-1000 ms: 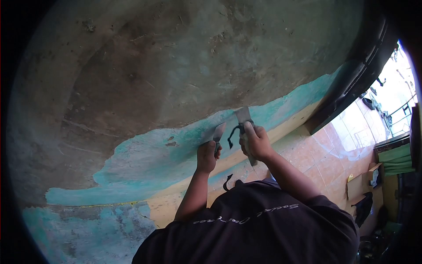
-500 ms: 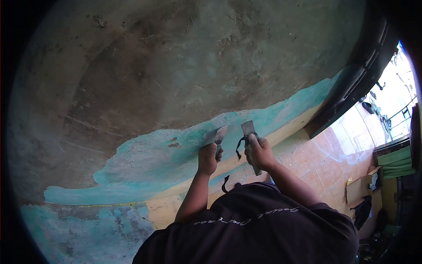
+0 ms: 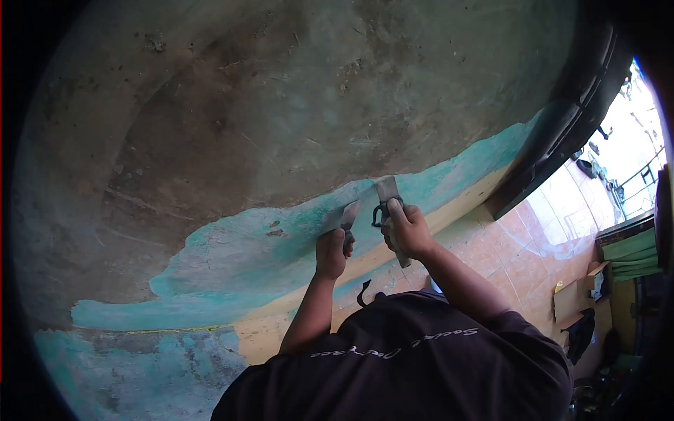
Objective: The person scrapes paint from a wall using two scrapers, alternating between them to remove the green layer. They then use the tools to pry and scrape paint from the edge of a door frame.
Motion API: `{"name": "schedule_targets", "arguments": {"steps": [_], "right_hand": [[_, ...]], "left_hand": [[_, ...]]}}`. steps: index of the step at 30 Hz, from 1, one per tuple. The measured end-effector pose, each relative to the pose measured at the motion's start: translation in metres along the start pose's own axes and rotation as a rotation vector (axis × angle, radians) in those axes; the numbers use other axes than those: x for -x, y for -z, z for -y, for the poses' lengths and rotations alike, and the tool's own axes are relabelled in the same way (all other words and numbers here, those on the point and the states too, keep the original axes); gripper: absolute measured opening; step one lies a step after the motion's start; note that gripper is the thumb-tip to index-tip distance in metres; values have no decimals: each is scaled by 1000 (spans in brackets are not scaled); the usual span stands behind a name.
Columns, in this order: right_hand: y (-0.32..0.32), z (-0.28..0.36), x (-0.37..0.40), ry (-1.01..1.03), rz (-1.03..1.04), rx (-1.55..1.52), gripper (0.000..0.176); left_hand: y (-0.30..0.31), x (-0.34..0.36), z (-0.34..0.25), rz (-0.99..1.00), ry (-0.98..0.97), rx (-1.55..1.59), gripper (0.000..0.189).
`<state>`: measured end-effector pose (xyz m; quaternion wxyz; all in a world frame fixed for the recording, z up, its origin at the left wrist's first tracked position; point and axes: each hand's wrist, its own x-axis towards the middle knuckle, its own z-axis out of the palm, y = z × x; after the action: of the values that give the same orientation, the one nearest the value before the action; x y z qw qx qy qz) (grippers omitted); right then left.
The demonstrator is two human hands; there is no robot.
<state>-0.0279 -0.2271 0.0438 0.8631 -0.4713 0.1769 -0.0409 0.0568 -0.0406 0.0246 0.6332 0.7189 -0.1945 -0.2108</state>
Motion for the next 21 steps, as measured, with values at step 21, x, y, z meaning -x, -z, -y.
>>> {"name": "schedule_targets", "arguments": {"steps": [21], "right_hand": [[-8,0,8,-77,-27,-116,37]], "left_hand": [[2,1,1,-11,20,7,54]]}}
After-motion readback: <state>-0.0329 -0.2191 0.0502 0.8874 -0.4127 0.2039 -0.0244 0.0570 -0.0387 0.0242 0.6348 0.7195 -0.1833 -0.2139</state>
